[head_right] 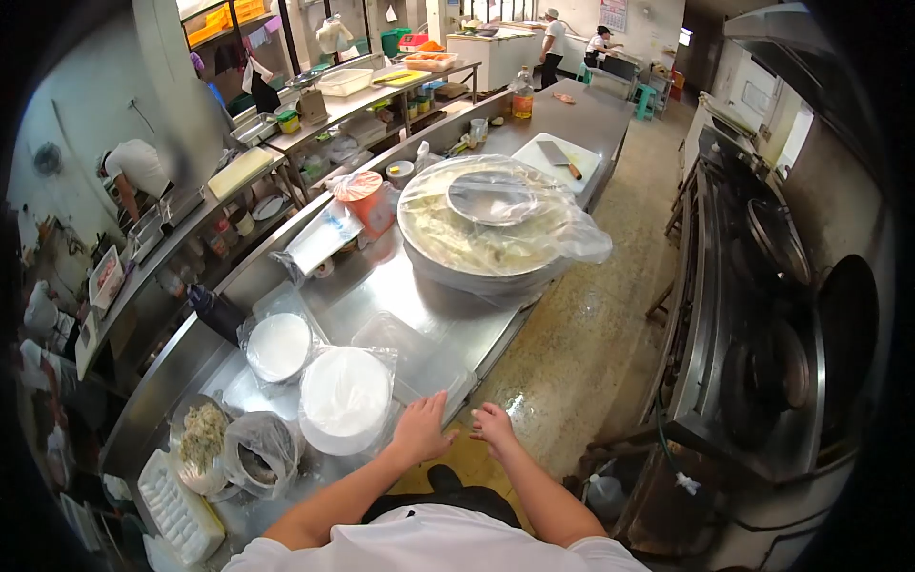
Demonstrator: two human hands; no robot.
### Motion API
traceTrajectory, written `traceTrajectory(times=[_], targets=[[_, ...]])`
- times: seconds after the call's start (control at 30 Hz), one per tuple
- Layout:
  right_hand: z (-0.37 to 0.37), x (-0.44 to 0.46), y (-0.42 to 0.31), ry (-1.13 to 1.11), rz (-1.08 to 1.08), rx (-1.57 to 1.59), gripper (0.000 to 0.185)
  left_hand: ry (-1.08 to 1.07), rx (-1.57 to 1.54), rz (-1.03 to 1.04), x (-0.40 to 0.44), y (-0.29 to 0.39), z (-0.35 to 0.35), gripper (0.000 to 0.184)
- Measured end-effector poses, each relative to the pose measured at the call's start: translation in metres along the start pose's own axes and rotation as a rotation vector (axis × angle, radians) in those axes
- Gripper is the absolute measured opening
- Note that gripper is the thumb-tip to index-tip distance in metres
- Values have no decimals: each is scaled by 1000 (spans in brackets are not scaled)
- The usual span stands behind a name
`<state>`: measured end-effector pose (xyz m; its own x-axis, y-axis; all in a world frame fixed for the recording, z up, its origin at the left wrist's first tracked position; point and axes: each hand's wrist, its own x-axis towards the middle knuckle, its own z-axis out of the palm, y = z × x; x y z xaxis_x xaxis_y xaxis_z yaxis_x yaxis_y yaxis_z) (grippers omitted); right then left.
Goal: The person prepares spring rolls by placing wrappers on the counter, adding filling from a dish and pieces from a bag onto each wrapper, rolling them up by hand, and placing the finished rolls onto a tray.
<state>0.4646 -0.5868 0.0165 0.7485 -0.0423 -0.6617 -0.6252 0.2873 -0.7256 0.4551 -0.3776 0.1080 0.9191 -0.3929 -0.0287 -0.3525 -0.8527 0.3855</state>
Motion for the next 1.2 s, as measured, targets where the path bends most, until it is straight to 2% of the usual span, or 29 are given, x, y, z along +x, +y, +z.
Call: traceTrajectory(times=[0.07, 0.17, 0.27, 0.37, 0.43, 0.47, 0.53, 0.63, 0.7, 0.83, 0.93, 1.03, 1.2], targets=[[5, 22, 0, -37, 155, 154, 35, 17, -49, 15, -4, 3, 3, 93], [-6, 59, 9, -315, 292, 334, 30, 102, -111, 23, -9, 2, 5, 87], [1, 52, 1, -344, 155, 340, 22, 169, -227, 15, -14, -1, -1, 83], [19, 24, -28, -296, -112, 334, 25, 229, -414, -28, -21, 4, -22, 80], [40, -1, -61, -338, -386, 249, 24, 286, -526, -108, -26, 15, -42, 76], [53, -15, -81, -360, -525, 206, 23, 347, -735, -141, -25, 14, -37, 74], [84, -52, -122, -324, -918, -165, 24, 473, -1154, -206, -30, 9, -23, 70], [122, -104, -157, -313, -1365, -676, 24, 490, -1811, -318, -43, -6, -50, 66], [144, -124, -159, -363, -1592, -893, 21, 496, -1779, -329, -66, -11, -78, 70], [179, -180, -129, -518, -1832, -1160, 20, 620, -1813, -421, -130, -17, -130, 71], [205, -217, -84, -697, -1882, -1233, 26, 732, -1636, -461, -194, -37, -128, 77], [242, -258, -38, -869, -1864, -1218, 37, 926, -1731, -503, -279, -43, -126, 82], [303, -361, 60, -1252, -1686, -1041, 46, 1227, -1570, -621, -446, -54, -85, 84]])
